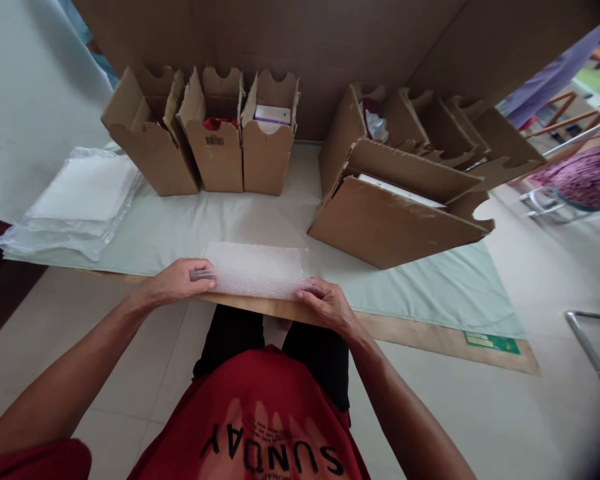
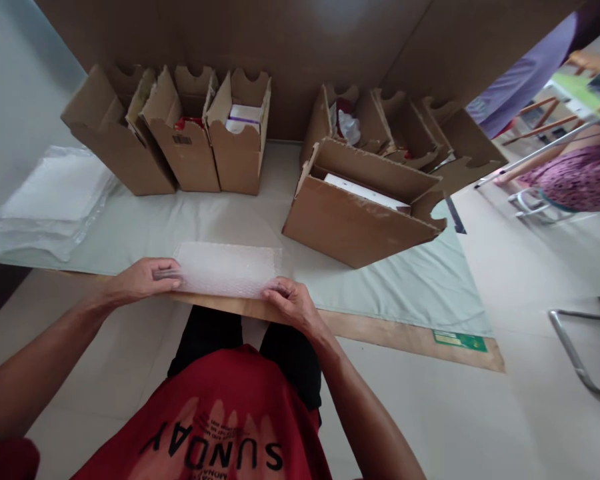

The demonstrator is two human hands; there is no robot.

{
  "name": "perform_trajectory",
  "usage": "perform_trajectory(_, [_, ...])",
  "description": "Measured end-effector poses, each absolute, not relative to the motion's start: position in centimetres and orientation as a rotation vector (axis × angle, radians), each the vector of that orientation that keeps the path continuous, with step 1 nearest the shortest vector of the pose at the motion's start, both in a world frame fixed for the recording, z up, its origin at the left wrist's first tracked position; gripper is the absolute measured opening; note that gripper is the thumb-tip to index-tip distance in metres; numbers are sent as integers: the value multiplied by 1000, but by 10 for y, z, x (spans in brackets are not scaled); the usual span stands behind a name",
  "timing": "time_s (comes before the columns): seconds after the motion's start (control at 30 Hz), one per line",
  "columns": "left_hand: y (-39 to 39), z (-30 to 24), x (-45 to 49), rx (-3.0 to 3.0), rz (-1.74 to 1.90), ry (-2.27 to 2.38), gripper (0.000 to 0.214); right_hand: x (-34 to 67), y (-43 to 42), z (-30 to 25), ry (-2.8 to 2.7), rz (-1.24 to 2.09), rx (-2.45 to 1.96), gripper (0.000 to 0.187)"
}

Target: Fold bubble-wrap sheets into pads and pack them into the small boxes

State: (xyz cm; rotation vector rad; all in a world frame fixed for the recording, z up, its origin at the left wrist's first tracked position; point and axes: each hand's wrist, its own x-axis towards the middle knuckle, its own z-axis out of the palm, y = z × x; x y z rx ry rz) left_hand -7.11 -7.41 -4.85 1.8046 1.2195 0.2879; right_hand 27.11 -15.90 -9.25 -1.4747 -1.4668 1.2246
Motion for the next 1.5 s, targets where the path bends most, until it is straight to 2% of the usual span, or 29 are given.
perform_trajectory(0.13, [-74, -57, -82, 1659, 451, 1292, 30, 265, -151, -94, -1364, 1128, -1478, 25])
perform_trajectory(0.33, [-81, -71, -70, 1652, 660, 1468, 25, 261, -147, -102, -1244, 976, -1563, 27])
perform_trajectory(0.43, [-81, -78, -61, 1690, 707, 1552, 24, 260, -146, -107, -1226, 854, -1641, 34])
perform_trajectory(0.73, [-88, -116, -55, 2240, 823, 1881, 15, 249, -126, -115, -1358, 533, -1811, 52])
perform_trajectory(0.9, [-91, -118, -53, 2307, 807, 1913, 35, 247, -120, -120, -1494, 445, -1995, 57])
perform_trajectory(1.07, [-104, -97, -30, 2532, 993, 1747, 61, 245, -120, -122, -1578, 357, -2054, 54])
perform_trajectory(1.2, [-115, -94, 4, 2730, 695, 1390, 54, 245, -120, -126, -1635, 298, -2047, 51])
perform_trajectory(1.33, [-117, -109, 21, 2710, 287, 1348, 49, 252, -121, -123, -1711, 226, -2063, 47])
perform_trajectory(1.5, [-116, -118, 20, 2709, 196, 1373, 54, 248, -135, -95, -1829, -170, -1900, 34])
